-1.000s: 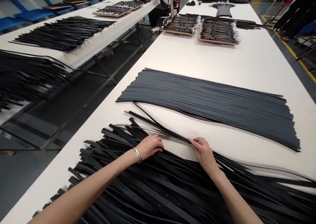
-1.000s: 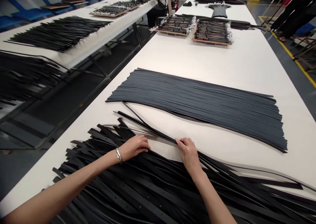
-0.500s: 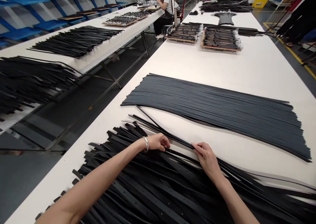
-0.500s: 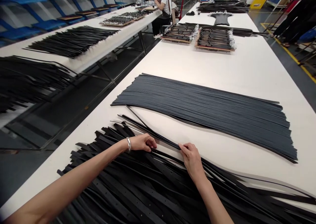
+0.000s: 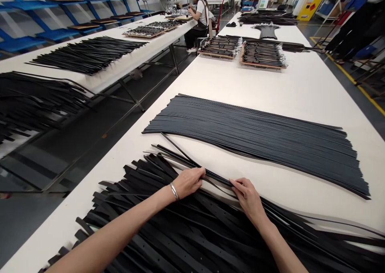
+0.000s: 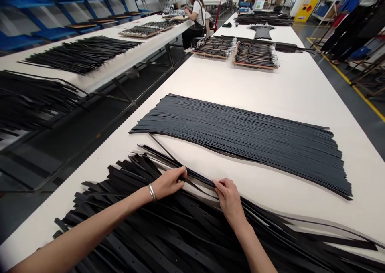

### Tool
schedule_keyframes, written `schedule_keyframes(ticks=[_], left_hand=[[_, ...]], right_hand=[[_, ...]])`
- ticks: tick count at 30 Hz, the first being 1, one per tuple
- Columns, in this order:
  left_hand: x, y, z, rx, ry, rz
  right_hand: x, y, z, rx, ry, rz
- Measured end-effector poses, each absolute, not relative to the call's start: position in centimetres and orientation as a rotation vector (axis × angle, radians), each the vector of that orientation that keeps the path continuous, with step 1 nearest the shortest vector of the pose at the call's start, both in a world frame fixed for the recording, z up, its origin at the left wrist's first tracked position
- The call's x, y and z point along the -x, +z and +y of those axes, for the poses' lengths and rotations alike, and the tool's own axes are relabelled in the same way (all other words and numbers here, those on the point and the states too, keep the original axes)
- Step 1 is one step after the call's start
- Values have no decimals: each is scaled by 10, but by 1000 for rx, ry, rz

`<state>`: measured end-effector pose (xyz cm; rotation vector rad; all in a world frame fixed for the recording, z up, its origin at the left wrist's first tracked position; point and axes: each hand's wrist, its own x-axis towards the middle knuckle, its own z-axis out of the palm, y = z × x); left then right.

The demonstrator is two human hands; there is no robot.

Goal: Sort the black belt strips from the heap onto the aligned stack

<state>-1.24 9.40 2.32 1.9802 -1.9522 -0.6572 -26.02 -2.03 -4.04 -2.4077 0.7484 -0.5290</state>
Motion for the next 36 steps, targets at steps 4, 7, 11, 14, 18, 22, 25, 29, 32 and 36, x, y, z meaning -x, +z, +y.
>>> schedule_keyframes(ticks=[4, 7, 11, 14, 18, 22, 25, 29, 32, 36], left_hand=[[-2, 25, 87, -1793, -1097, -1650], [-9, 23, 84, -1693, -1147, -1684], [1, 12, 86, -1817, -669, -1976], [11, 3, 83, -1879, -422, -2034], [13, 6, 81, -1958, -367, -1923], [7, 23, 97, -1821, -559, -1959], [3, 30, 114, -1649, -760, -2102], [1, 23, 124, -1616, -829, -2118], [4, 16, 118, -1701, -856, -2030], [7, 14, 102, -1799, -876, -1903]], right_hand=[[260, -37, -20, 2391, -517, 764], [259, -35, -21, 2371, -504, 777], [257, -31, -17, 2354, -489, 798], [258, -28, -11, 2392, -494, 801], [262, -28, -8, 2487, -474, 685], [264, -31, -12, 2483, -456, 646], [263, -34, -13, 2450, -470, 690], [262, -33, -12, 2414, -478, 744], [261, -29, -13, 2386, -463, 743], [260, -24, -17, 2335, -415, 744]])
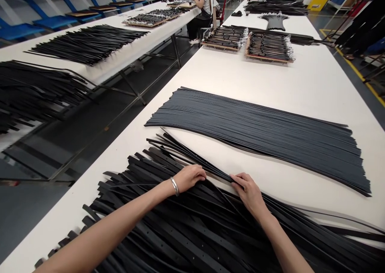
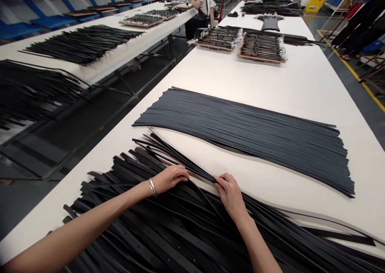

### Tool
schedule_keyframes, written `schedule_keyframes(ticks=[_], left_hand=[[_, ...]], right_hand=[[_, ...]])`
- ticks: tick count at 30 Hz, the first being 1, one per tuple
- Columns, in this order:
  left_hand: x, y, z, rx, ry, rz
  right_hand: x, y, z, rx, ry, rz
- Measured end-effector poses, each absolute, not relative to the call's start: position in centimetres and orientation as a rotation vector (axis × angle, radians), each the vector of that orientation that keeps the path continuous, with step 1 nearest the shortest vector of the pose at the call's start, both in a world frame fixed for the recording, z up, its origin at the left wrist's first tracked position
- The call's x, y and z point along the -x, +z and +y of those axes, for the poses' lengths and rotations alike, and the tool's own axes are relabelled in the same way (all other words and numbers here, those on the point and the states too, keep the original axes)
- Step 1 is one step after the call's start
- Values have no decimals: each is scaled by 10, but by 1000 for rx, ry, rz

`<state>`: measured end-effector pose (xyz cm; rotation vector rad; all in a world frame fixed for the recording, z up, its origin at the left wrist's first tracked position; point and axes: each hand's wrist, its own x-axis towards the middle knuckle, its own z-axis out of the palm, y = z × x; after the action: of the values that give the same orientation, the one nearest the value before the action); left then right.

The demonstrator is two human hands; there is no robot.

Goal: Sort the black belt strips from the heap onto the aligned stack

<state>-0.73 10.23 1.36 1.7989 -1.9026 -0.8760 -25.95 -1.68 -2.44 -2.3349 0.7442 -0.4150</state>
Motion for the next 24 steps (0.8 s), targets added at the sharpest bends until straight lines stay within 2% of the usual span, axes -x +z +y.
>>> schedule_keyframes(ticks=[6, 12, 15, 20, 24], left_hand=[[8, 18, 84, -1891, -1069, -1733], [18, 15, 85, -1946, -472, -1980], [17, 11, 84, -1904, -297, -2048], [7, 2, 77, -1747, -510, -2051], [7, -5, 76, -1756, -479, -2106]], right_hand=[[258, -22, -17, 2295, -378, 782], [256, -17, -17, 2283, -375, 805], [255, -16, -14, 2297, -380, 826], [254, -13, -1, 2499, -381, 782], [264, -7, -1, 2694, -248, 726]])
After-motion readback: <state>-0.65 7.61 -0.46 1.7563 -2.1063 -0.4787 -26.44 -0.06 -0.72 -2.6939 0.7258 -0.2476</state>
